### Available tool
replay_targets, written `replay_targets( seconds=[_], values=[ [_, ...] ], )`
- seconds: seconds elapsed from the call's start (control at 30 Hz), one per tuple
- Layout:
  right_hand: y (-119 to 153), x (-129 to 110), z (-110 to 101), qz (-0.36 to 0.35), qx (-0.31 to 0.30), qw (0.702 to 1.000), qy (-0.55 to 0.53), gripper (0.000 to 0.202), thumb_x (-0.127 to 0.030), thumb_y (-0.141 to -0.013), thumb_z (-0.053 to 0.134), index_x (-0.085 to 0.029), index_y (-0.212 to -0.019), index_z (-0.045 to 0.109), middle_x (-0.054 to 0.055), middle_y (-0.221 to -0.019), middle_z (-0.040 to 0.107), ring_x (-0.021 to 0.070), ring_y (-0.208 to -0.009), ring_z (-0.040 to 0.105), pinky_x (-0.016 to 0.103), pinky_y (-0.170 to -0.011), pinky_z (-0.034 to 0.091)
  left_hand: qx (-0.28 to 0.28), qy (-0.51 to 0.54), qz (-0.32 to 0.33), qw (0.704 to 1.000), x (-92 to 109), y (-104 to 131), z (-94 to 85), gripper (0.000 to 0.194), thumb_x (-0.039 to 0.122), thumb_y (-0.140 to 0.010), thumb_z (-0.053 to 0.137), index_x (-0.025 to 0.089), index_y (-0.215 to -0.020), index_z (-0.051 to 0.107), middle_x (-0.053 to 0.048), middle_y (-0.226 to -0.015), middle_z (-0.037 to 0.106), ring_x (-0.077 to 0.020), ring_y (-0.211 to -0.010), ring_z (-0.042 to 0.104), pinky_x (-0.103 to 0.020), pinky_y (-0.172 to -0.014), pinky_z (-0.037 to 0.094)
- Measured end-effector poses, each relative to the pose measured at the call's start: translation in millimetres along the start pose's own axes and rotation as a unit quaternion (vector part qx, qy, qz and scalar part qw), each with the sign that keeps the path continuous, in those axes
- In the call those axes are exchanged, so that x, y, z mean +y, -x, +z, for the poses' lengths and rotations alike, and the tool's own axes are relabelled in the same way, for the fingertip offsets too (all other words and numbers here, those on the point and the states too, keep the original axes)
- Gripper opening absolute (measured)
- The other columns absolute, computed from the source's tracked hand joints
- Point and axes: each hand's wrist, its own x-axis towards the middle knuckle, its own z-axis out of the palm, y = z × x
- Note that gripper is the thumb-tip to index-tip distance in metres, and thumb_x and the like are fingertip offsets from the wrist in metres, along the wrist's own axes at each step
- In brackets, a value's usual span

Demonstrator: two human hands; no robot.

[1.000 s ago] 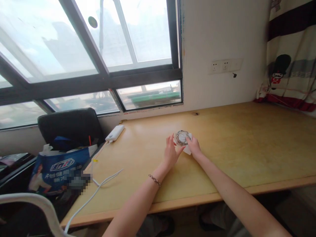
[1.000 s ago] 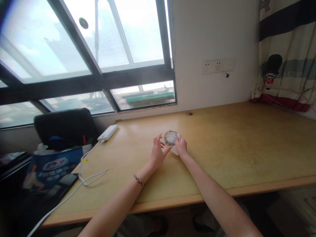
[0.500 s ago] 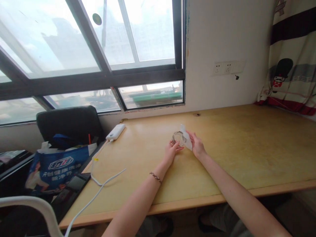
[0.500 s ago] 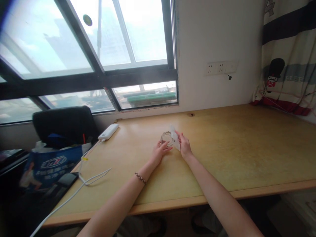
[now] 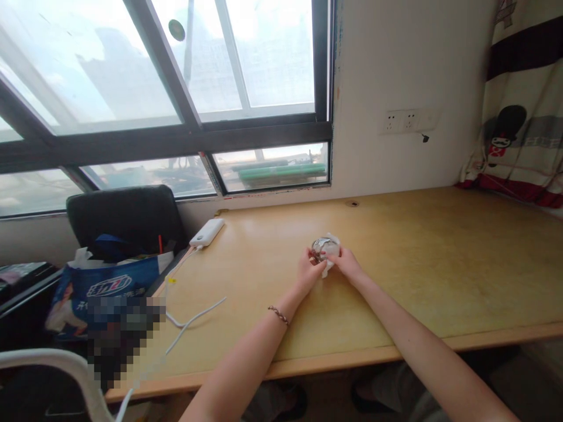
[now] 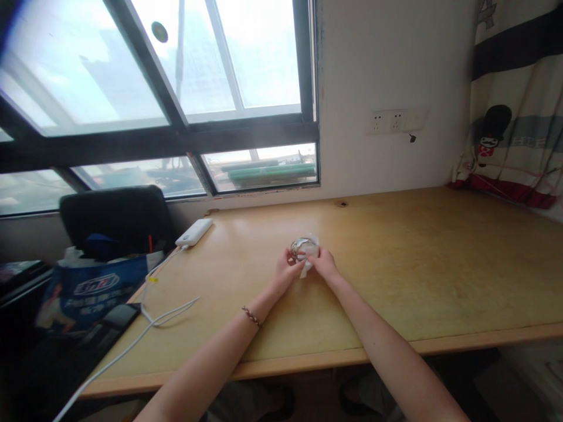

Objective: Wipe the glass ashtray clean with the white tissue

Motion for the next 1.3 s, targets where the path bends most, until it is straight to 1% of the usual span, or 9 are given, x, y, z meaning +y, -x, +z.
replay_targets(
  seconds=[0.1, 0.17, 0.33, 0.47, 0.67, 0.9, 1.03, 1.2, 1.3],
  values=[
    [0, -3, -5, 0.000, 0.043, 0.990, 0.136, 0.026, -0.034, -0.073, 0.052, -0.014, -0.081, 0.066, 0.008, -0.076, 0.068, 0.0199, -0.071, 0.062, 0.024, -0.060, 0.046, -0.038, -0.012, 0.007, 0.999, 1, 2, 2.4, 0.032, 0.025, -0.060, 0.067, 0.015, -0.081, 0.045, -0.006, -0.087, 0.062, -0.0156, -0.075, 0.061, -0.027, -0.066, 0.050],
    [2, -6, -7, -0.010, 0.060, 0.977, 0.206, 0.037, -0.039, -0.080, 0.041, -0.013, -0.074, 0.066, 0.010, -0.068, 0.067, 0.0187, -0.062, 0.061, 0.023, -0.054, 0.043, -0.041, -0.005, -0.006, 0.999, 5, 3, 3.2, 0.033, 0.026, -0.060, 0.067, 0.015, -0.082, 0.045, -0.007, -0.089, 0.063, -0.0159, -0.074, 0.061, -0.027, -0.064, 0.050],
    [9, -12, -7, -0.067, 0.088, 0.950, 0.293, 0.045, -0.040, -0.084, 0.030, -0.013, -0.074, 0.064, 0.014, -0.067, 0.065, 0.0197, -0.060, 0.060, 0.024, -0.052, 0.038, -0.031, 0.022, -0.047, 0.998, 15, 2, 1.6, 0.033, 0.031, -0.060, 0.066, 0.015, -0.080, 0.046, -0.007, -0.086, 0.063, -0.0165, -0.066, 0.061, -0.029, -0.054, 0.051],
    [8, -11, -8, -0.095, 0.083, 0.957, 0.260, 0.032, -0.036, -0.081, 0.039, -0.015, -0.076, 0.062, 0.010, -0.068, 0.065, 0.0180, -0.061, 0.058, 0.024, -0.055, 0.038, -0.020, 0.041, -0.061, 0.997, 16, 1, -0.6, 0.030, 0.036, -0.062, 0.063, 0.015, -0.078, 0.048, -0.006, -0.078, 0.064, -0.0166, -0.062, 0.061, -0.027, -0.049, 0.050],
    [5, -4, -3, -0.049, 0.043, 0.985, 0.162, 0.022, -0.037, -0.074, 0.051, -0.018, -0.080, 0.060, 0.004, -0.063, 0.063, 0.0173, -0.058, 0.057, 0.024, -0.053, 0.040, -0.007, -0.017, -0.041, 0.999, 16, 4, -3.3, 0.032, 0.042, -0.066, 0.059, 0.015, -0.083, 0.055, -0.002, -0.067, 0.063, -0.0070, -0.038, 0.049, -0.016, -0.034, 0.036],
    [9, -9, -7, -0.119, 0.038, 0.958, 0.258, 0.029, -0.034, -0.082, 0.038, -0.016, -0.077, 0.060, 0.010, -0.069, 0.064, 0.0182, -0.062, 0.058, 0.024, -0.057, 0.039, 0.016, -0.037, -0.031, 0.999, 20, 5, -2.9, 0.033, 0.045, -0.069, 0.055, 0.014, -0.081, 0.056, 0.001, -0.058, 0.059, -0.0033, -0.028, 0.036, -0.016, -0.028, 0.023],
    [10, -13, -6, -0.144, 0.007, 0.966, 0.212, 0.026, -0.034, -0.080, 0.042, -0.016, -0.083, 0.061, 0.007, -0.072, 0.065, 0.0165, -0.063, 0.058, 0.023, -0.058, 0.040, 0.036, -0.037, -0.020, 0.998, 23, 4, -4.6, 0.034, 0.046, -0.070, 0.054, 0.013, -0.077, 0.057, 0.002, -0.052, 0.055, -0.0037, -0.031, 0.036, -0.017, -0.032, 0.025],
    [11, -10, 0, -0.061, -0.046, 0.991, 0.107, 0.026, -0.039, -0.073, 0.050, -0.017, -0.080, 0.061, 0.001, -0.061, 0.063, 0.0138, -0.049, 0.055, 0.021, -0.045, 0.040, 0.046, -0.034, -0.002, 0.998, 23, 4, -5.4, 0.031, 0.044, -0.067, 0.058, 0.013, -0.071, 0.059, 0.003, -0.048, 0.049, -0.0062, -0.042, 0.041, -0.017, -0.041, 0.032],
    [10, -8, 2, -0.008, -0.044, 0.997, 0.065, 0.031, -0.044, -0.073, 0.047, -0.016, -0.069, 0.059, 0.000, -0.049, 0.058, 0.0123, -0.036, 0.049, 0.021, -0.034, 0.035, 0.031, -0.020, -0.003, 0.999, 21, 3, -5.9, 0.032, 0.045, -0.069, 0.055, 0.013, -0.070, 0.059, 0.003, -0.050, 0.049, -0.0066, -0.044, 0.041, -0.017, -0.042, 0.032]
  ],
)
